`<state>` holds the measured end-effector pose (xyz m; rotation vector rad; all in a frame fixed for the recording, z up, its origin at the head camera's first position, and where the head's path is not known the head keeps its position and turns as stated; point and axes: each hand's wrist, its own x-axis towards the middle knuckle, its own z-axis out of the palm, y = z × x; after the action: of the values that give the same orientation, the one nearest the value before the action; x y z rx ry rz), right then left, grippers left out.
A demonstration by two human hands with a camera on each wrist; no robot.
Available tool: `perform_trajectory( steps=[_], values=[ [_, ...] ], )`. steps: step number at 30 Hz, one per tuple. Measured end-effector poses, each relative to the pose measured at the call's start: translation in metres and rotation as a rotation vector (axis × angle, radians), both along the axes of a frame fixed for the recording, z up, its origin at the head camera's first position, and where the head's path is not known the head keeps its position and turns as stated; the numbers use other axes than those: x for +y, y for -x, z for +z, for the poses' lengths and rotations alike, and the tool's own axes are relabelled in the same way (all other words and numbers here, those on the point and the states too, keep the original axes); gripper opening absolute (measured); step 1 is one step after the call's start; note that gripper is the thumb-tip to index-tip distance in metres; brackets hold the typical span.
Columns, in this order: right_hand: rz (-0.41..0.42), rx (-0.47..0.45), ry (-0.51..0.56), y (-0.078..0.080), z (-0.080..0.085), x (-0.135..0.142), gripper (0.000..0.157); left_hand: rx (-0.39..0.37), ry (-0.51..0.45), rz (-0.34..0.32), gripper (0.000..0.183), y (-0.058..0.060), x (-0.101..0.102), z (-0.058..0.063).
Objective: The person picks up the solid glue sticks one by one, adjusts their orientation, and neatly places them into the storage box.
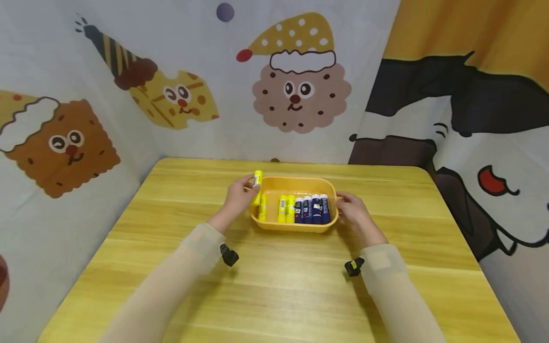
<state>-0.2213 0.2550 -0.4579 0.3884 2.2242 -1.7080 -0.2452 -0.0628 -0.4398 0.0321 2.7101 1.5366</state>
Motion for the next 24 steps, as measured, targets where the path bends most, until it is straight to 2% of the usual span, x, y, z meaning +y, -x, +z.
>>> perform_trajectory(
  steps=[9, 24],
  values=[
    [-0.007, 0.012, 0.021, -0.001, -0.002, 0.001, 0.049, -0.040, 0.033, 0.001, 0.053, -0.006, 0.017, -0.001],
    [-0.014, 0.013, 0.033, -0.001, -0.003, 0.002, 0.049, -0.054, 0.124, -0.027, 0.055, -0.005, 0.031, -0.006]
  ],
)
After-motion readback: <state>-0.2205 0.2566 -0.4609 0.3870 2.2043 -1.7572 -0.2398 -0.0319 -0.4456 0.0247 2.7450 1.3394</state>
